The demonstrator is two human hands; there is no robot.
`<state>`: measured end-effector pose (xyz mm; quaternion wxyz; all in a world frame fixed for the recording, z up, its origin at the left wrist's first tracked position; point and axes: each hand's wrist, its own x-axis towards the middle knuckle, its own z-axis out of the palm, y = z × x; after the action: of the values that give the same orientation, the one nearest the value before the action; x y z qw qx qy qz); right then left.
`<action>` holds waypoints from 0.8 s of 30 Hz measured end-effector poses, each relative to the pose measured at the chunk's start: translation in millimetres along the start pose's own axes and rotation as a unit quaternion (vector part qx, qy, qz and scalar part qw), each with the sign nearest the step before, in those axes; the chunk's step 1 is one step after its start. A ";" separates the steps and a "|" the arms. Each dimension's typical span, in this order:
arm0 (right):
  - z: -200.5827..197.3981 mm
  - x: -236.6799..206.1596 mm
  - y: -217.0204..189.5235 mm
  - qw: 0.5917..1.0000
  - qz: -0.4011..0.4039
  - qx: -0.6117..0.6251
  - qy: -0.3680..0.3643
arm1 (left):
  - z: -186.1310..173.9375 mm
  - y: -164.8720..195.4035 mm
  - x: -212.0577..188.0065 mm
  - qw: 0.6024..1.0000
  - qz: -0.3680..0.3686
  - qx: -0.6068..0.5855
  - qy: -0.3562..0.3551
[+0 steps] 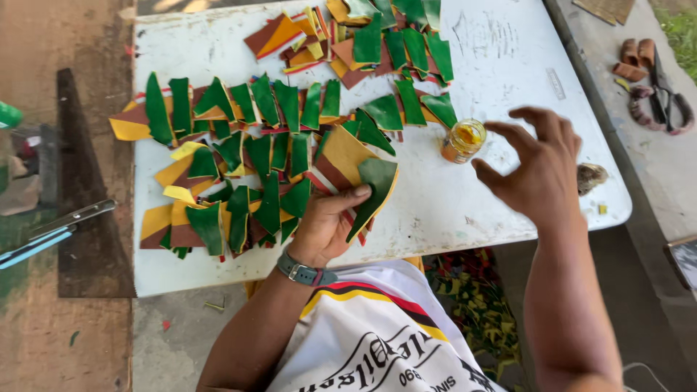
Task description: The person picks up a triangular layered piece from the table, applies yellow glue from a jar onto it, presses a green fabric strip onto the glued surface, and places the assembled piece back on the table, repeating this cycle for many pieces.
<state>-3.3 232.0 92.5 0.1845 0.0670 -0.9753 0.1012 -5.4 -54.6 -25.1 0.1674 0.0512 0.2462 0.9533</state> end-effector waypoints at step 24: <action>-19.5 -21.4 26.8 0.878 -0.118 0.463 -0.040 | 16.3 -33.5 41.2 0.987 -0.115 -0.059 0.090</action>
<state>18.6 264.3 97.7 0.1038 0.2631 -0.8088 0.5157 -31.2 -5.5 -26.5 0.2560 -0.0738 0.2074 0.9413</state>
